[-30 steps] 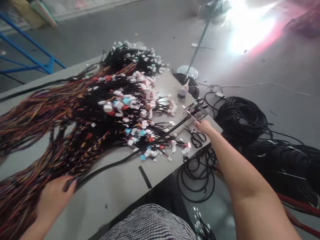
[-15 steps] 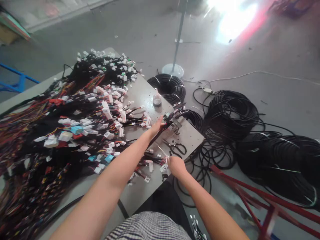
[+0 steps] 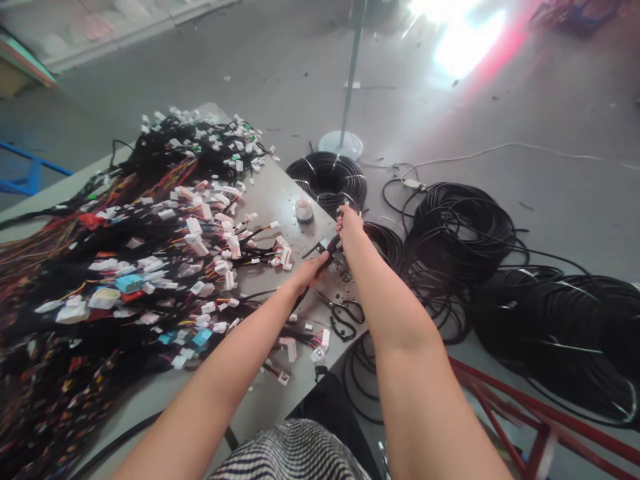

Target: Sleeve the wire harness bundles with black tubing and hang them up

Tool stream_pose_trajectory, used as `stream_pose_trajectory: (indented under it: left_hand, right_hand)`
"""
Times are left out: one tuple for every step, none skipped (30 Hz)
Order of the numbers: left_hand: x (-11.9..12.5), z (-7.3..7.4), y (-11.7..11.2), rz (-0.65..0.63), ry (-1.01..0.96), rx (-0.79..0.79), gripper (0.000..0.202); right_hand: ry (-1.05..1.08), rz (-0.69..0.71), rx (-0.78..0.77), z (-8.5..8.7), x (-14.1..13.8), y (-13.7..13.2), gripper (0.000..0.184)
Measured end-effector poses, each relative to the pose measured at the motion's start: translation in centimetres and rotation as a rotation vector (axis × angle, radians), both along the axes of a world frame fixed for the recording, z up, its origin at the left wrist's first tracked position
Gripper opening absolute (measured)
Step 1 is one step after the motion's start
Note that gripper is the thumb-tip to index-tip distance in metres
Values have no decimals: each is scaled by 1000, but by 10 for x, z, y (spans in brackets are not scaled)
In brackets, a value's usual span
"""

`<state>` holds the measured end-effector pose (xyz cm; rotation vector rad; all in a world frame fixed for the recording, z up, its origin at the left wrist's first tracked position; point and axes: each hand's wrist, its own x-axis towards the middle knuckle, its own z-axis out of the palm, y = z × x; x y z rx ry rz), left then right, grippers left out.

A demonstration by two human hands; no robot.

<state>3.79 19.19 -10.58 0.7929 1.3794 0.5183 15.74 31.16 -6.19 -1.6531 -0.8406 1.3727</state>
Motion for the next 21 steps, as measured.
stream_pose_trajectory:
  left_hand:
    - [0,0,-1,-10,-10,27,63]
    - [0,1,-1,-25,-30,57,63]
    - [-1,2,-1,-41,-59,82,62]
    - [-1,3,0,-56,-94,95,62]
    - [0,4,1,-65,-130,89,62]
    - [-1,4,2,-62,-160,67,62]
    - [-1,5,2,-48,-180,33,62]
    - [-3,4,1,-29,-190,-6,60]
    - [-5,4,-2,-9,-191,-41,58]
    - [-9,2,-7,8,-182,-70,56]
    - [-15,0,-12,23,-158,-95,54]
    - [-21,-2,-19,35,-125,-118,53]
    - [-27,-4,-25,46,-88,-136,54]
    - [-32,-6,-30,52,-58,-145,55]
    - [-36,-7,-33,49,-42,-141,56]
    - [-38,-7,-33,33,-48,-122,56]
    - [-37,-7,-31,4,-70,-86,56]
    - [-35,-7,-26,-33,-99,-42,56]
    - [-31,-7,-21,-73,-122,1,57]
    - [-27,-7,-16,-109,-137,35,58]
    - [-23,-8,-12,-127,-137,60,59]
  right_hand:
    - [95,-72,4,2,6,-6,29]
    - [192,-132,31,7,14,-15,32]
    - [276,-177,75,13,24,-23,34]
    - [333,-207,133,20,34,-31,35]
    - [347,-231,193,28,41,-37,33]
    - [331,-282,247,36,44,-40,31]
    - [303,-357,302,42,43,-40,29]
    - [277,-430,357,46,38,-39,29]
    - [266,-484,407,48,30,-38,31]
    - [272,-505,445,47,21,-37,35]
    - [289,-493,464,43,10,-37,40]
    - [309,-456,465,38,0,-38,44]
    - [330,-411,453,32,-9,-41,47]
    - [342,-379,438,25,-16,-44,49]
    - [347,-359,427,19,-21,-48,50]
    - [343,-345,422,14,-24,-51,51]
    - [333,-339,423,10,-26,-53,51]
    - [318,-335,428,7,-26,-54,50]
    - [294,-332,434,4,-25,-55,49]
    - [261,-326,441,2,-23,-56,48]
    - [216,-312,447,-1,-21,-57,46]
